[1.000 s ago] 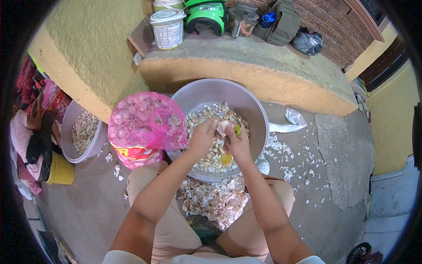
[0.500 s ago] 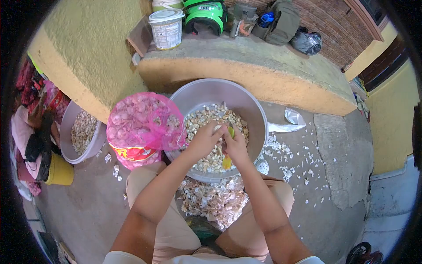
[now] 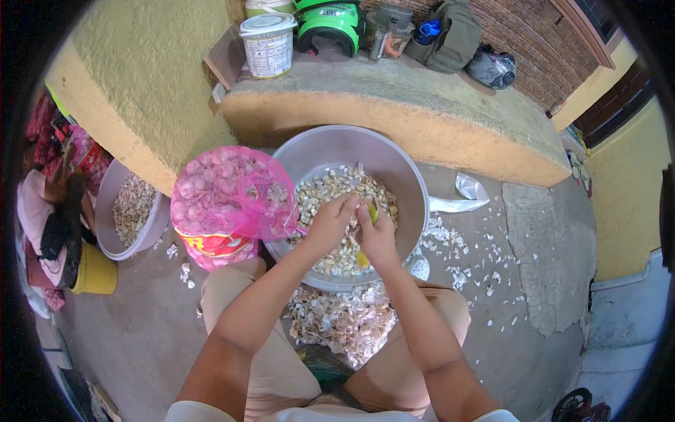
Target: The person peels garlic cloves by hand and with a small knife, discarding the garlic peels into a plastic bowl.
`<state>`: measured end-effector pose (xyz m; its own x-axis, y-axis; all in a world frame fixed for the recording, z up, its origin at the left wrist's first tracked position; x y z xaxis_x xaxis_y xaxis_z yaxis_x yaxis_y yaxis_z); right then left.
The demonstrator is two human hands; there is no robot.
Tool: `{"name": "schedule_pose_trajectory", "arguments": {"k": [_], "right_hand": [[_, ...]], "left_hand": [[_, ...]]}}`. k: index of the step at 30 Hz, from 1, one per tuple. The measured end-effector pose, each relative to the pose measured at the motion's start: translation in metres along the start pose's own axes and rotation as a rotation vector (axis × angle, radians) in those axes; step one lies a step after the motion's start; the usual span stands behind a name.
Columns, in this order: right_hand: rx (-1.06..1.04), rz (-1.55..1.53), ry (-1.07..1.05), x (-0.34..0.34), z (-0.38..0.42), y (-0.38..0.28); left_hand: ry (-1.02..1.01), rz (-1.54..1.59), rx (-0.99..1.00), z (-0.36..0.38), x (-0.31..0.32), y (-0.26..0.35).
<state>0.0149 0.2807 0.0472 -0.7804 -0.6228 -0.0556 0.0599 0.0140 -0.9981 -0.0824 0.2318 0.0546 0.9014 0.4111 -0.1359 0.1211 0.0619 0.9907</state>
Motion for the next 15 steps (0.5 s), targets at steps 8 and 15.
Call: {"name": "schedule_pose_trajectory", "arguments": {"k": [8, 15], "right_hand": [[0.089, -0.366, 0.150, -0.003, 0.002, -0.006], [0.010, 0.141, 0.138, -0.017, -0.011, -0.005]], "left_hand": [[0.163, 0.418, -0.217, -0.003, -0.004, -0.010], [0.126, 0.205, -0.147, -0.003, -0.011, -0.004]]}}
Point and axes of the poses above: each hand's wrist, its own z-axis away from the middle knuckle, its own x-axis out of the palm, y = z × x, the point moved 4 cm from there along -z, towards the middle knuckle, and after that the axes turned 2 degrees about -y, right-handed, at the moved point
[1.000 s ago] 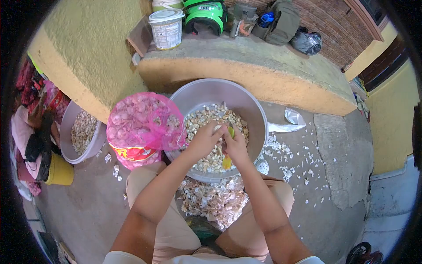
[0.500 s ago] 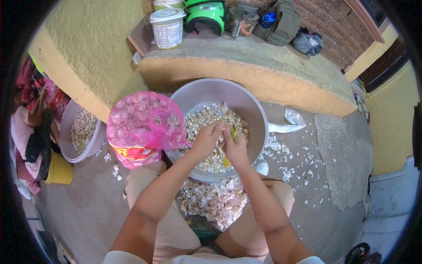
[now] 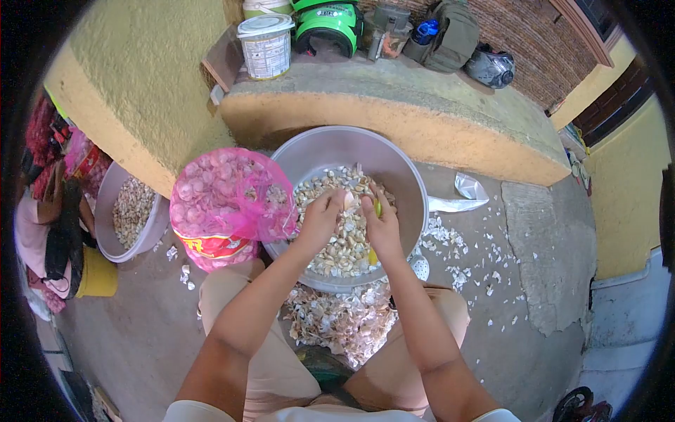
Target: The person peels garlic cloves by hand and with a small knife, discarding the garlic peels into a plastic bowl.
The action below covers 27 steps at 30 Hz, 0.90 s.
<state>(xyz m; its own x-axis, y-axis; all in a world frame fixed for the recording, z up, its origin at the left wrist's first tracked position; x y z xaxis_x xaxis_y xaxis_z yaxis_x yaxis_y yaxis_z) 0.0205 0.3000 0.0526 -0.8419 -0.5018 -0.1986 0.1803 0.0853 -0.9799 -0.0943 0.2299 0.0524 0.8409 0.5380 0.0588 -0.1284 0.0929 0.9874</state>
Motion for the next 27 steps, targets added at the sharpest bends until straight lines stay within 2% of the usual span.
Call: {"name": "schedule_pose_trajectory", "arguments": {"k": [5, 6, 9, 11, 17, 20, 23, 26, 27], "right_hand": [[0.121, -0.108, -0.205, 0.013, 0.006, -0.002], [0.151, -0.095, -0.236, 0.016, 0.008, -0.002], [0.275, -0.406, -0.207, 0.018, 0.013, -0.007], [0.272, -0.442, -0.173, 0.020, 0.017, -0.012], [0.197, -0.599, -0.084, 0.027, 0.017, 0.001], [0.220, -0.605, -0.105, 0.026, 0.019, -0.005], [0.265, -0.586, -0.107, 0.026, 0.021, -0.008], [0.316, -0.661, -0.076, 0.029, 0.025, -0.016], [0.332, -0.699, -0.062, 0.030, 0.026, -0.018]], "left_hand": [[-0.106, -0.172, -0.036, 0.002, 0.005, -0.004], [-0.124, -0.138, -0.066, 0.001, 0.005, -0.009], [-0.144, 0.050, -0.172, 0.001, 0.007, -0.019], [-0.111, 0.291, -0.261, 0.008, 0.015, -0.015], [-0.122, 0.465, -0.247, 0.015, 0.022, -0.004], [0.007, 0.095, -0.091, 0.010, 0.012, -0.012], [0.104, -0.203, 0.204, 0.009, 0.006, -0.003], [0.148, -0.246, 0.351, 0.011, 0.005, 0.000], [0.134, -0.167, 0.310, 0.012, 0.006, 0.002]]}}
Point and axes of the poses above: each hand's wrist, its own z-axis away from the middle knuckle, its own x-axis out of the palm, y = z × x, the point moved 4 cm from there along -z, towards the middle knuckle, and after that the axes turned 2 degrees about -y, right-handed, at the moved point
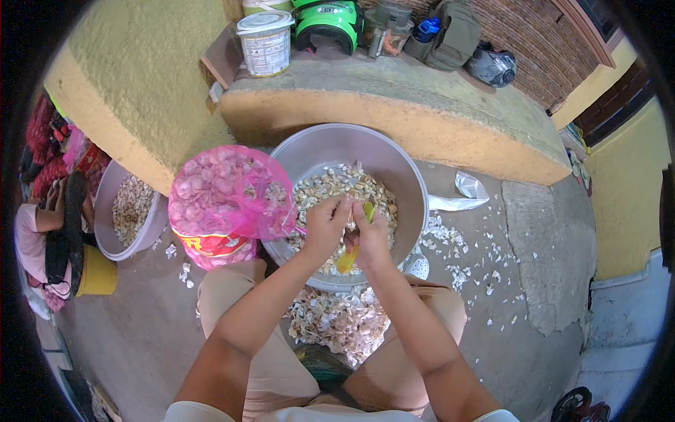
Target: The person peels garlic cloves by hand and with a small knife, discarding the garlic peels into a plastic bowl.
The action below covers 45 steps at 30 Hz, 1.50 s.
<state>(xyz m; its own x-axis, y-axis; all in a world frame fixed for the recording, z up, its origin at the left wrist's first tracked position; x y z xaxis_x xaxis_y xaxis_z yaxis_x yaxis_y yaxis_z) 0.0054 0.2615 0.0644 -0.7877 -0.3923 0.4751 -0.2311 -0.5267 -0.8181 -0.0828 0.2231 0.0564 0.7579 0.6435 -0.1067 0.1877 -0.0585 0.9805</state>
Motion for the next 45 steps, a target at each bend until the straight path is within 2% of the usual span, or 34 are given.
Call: {"name": "schedule_pose_trajectory", "arguments": {"k": [5, 9, 11, 12, 14, 15, 17, 18, 20, 23, 26, 30, 32, 33, 35, 38, 44, 45], "right_hand": [[0.167, -0.338, -0.150, 0.000, 0.000, 0.008], [0.279, -0.493, -0.183, -0.005, -0.003, 0.019], [0.232, -0.469, -0.214, -0.003, -0.002, 0.015], [0.209, -0.456, -0.230, -0.001, -0.001, 0.011], [0.028, -0.157, -0.073, -0.001, -0.003, 0.000], [-0.063, -0.007, 0.006, -0.003, -0.003, -0.005], [-0.198, 0.173, 0.026, -0.005, -0.005, -0.010], [-0.265, 0.262, 0.037, -0.006, -0.004, -0.014], [-0.194, 0.245, 0.028, -0.006, -0.004, -0.017], [-0.079, 0.179, 0.007, -0.015, -0.009, -0.012], [-0.003, 0.040, 0.049, -0.023, -0.015, -0.007], [-0.030, 0.001, 0.092, -0.030, -0.017, -0.006], [-0.066, -0.116, 0.165, -0.043, -0.025, -0.004], [-0.082, -0.174, 0.202, -0.049, -0.029, -0.003], [-0.082, -0.186, 0.129, -0.058, -0.035, -0.005], [-0.075, -0.070, 0.080, -0.045, -0.026, -0.016], [-0.108, 0.165, 0.071, -0.035, -0.019, -0.020], [-0.118, 0.194, 0.068, -0.034, -0.019, -0.020]], "left_hand": [[-0.047, 0.304, -0.282, 0.009, 0.004, 0.017], [-0.032, 0.261, -0.227, 0.009, 0.005, 0.008], [-0.027, 0.263, -0.235, 0.010, 0.004, 0.012], [-0.005, 0.211, -0.170, 0.009, 0.002, 0.010], [0.040, 0.107, -0.041, 0.004, 0.001, 0.002], [0.028, 0.080, -0.020, 0.004, 0.001, 0.001], [0.002, 0.027, 0.020, 0.005, 0.001, 0.000], [-0.020, -0.084, 0.156, 0.004, 0.000, 0.009], [-0.064, -0.307, 0.427, 0.004, -0.003, 0.026], [-0.217, -0.271, 0.330, 0.004, -0.005, 0.039], [-0.279, -0.425, 0.684, 0.007, 0.000, 0.037], [-0.244, -0.299, 0.589, 0.008, -0.005, 0.033], [-0.172, -0.294, 0.602, 0.009, -0.009, 0.035], [-0.175, -0.267, 0.547, 0.009, -0.010, 0.036], [-0.183, -0.213, 0.437, 0.009, -0.014, 0.041], [-0.322, -0.387, 0.388, 0.001, -0.013, 0.032], [-0.399, -0.144, -0.103, -0.004, -0.008, 0.007], [-0.416, -0.003, -0.228, -0.005, -0.008, 0.003]]}}
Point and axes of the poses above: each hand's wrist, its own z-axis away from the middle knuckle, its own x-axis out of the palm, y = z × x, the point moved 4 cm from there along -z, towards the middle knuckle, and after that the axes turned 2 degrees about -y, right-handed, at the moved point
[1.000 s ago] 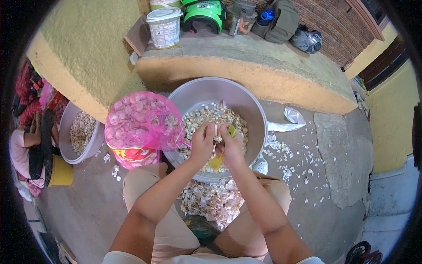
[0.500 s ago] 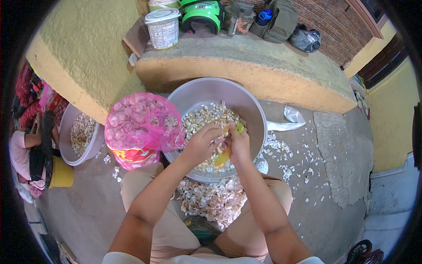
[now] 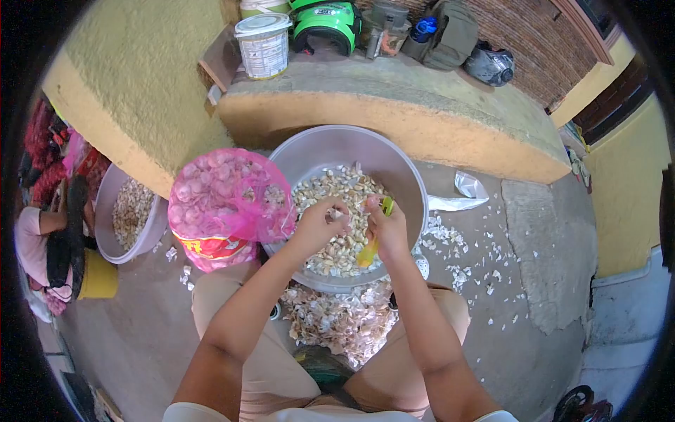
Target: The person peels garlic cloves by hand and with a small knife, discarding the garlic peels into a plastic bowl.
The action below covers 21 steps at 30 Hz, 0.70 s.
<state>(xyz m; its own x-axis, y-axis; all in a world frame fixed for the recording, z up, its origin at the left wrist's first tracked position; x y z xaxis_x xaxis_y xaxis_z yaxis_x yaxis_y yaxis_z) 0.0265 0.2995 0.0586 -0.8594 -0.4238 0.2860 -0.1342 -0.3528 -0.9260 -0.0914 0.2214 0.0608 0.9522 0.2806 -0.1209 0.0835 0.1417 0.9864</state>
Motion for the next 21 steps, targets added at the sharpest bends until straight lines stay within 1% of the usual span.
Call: {"name": "schedule_pose_trajectory", "arguments": {"k": [2, 5, 8, 11, 14, 17, 20, 21], "right_hand": [[0.014, 0.054, -0.032, -0.001, -0.001, 0.003], [0.032, 0.082, -0.036, -0.001, 0.000, 0.003], [0.042, 0.086, -0.025, -0.002, 0.000, 0.003], [0.045, 0.112, -0.023, -0.004, -0.001, 0.003], [-0.004, 0.236, -0.017, -0.005, -0.002, 0.004], [-0.067, 0.348, -0.050, 0.002, 0.002, 0.006], [-0.111, 0.355, -0.063, 0.010, 0.006, 0.012], [-0.122, 0.345, -0.060, 0.012, 0.007, 0.013]], "left_hand": [[-0.068, 0.320, -0.183, -0.004, 0.000, -0.011], [-0.058, 0.433, -0.169, -0.008, -0.001, -0.021], [-0.049, 0.443, -0.164, -0.006, -0.002, -0.018], [-0.037, 0.296, 0.006, -0.010, -0.007, -0.022], [0.261, -0.565, 0.544, -0.003, -0.009, 0.000], [0.051, -0.194, 0.166, -0.007, 0.000, -0.022], [-0.041, -0.404, -0.085, 0.002, 0.002, 0.006], [-0.010, -0.440, -0.034, 0.001, 0.002, 0.003]]}}
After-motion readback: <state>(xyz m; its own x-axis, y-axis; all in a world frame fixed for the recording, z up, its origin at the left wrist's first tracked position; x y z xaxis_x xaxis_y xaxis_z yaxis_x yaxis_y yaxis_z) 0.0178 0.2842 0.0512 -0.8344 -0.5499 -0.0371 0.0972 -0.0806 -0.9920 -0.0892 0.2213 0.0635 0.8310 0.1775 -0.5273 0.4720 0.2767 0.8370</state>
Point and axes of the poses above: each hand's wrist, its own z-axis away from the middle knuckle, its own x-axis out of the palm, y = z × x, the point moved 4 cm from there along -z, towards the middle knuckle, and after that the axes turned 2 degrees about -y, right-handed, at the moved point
